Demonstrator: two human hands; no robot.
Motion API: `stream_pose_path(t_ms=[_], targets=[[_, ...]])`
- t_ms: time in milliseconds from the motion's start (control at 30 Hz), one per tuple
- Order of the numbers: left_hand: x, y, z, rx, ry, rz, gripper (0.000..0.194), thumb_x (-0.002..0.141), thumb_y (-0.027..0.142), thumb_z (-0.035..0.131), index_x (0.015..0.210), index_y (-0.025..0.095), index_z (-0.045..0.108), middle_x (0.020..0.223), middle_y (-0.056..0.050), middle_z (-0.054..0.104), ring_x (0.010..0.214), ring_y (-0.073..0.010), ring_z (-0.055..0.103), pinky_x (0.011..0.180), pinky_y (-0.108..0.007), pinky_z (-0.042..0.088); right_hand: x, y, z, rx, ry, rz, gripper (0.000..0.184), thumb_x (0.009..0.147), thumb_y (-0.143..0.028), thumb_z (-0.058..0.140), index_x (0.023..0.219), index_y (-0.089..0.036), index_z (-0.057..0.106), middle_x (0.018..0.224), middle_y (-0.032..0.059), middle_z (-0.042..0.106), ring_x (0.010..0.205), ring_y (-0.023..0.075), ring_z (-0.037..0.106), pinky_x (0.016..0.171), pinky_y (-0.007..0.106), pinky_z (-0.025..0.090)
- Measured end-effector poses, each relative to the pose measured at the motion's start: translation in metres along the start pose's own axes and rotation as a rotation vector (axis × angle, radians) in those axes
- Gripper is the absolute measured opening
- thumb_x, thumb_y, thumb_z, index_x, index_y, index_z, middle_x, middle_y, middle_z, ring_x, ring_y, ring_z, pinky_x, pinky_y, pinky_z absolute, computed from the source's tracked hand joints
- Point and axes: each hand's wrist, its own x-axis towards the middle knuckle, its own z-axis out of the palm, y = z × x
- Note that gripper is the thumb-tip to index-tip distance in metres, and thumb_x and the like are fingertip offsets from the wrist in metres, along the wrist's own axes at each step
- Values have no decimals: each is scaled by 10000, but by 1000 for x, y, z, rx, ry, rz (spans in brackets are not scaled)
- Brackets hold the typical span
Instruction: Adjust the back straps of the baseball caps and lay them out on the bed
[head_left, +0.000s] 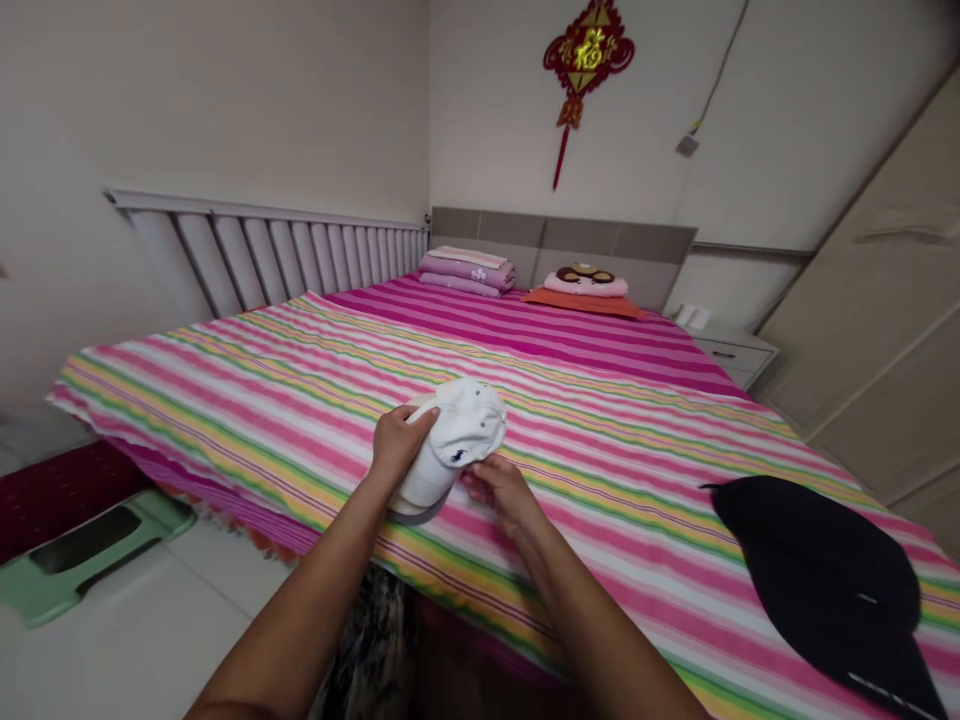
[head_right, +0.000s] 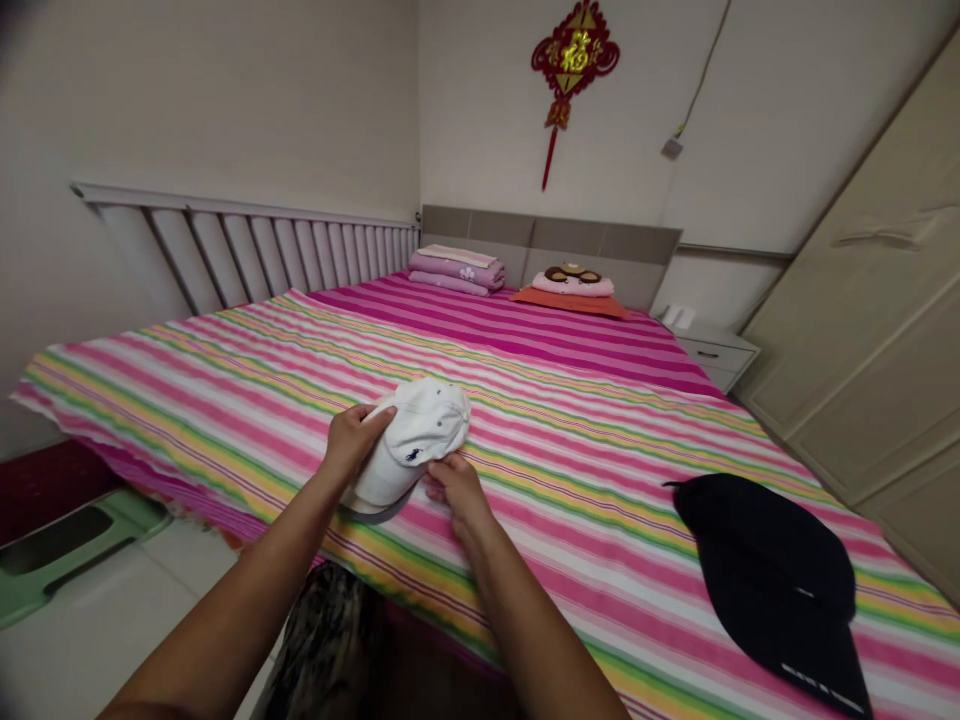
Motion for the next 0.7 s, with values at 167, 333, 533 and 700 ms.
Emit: stream_pose_path(t_ms=[167, 333, 533, 700], targets=[[-60, 9, 20, -511, -195, -116, 302, 601, 409, 673, 638, 128, 568, 522, 45, 522, 487, -72, 441, 469, -181, 305, -27, -1, -43, 210, 80, -102, 218, 637, -347, 628, 817, -224, 620, 795, -8, 687, 722, 143, 605, 606, 234, 462], [-135, -22, 34, -959, -695, -460, 277, 682, 344, 640, 837, 115, 633, 709, -51, 663, 652, -150, 596, 637, -242, 430, -70, 8, -91, 321, 62, -115, 195, 618, -376, 648, 719, -209, 658, 745, 32, 712, 773, 235, 632, 745, 366, 474], [-158, -42, 41, -1225, -1056, -760, 430, 714, 385, 594, 1044, 110, 599, 922, -112, 677, 988, -251, 579, 935, -372, 354, -132, 26, -126, 285, -45, -50, 258, 598, -232, 720, 849, -183, 682, 783, 60, 721, 740, 248, 650, 778, 397, 458], [-163, -24, 48, -1258, -1034, -633, 396, 632, 174, 667, 1020, 122, 605, 828, -96, 691, 851, -234, 636, 879, -378, 412, -169, 31, -136, 276, -76, 68, 286, 613, -428, 691, 778, -195, 693, 815, 97, 715, 888, 289, 622, 820, 439, 428]])
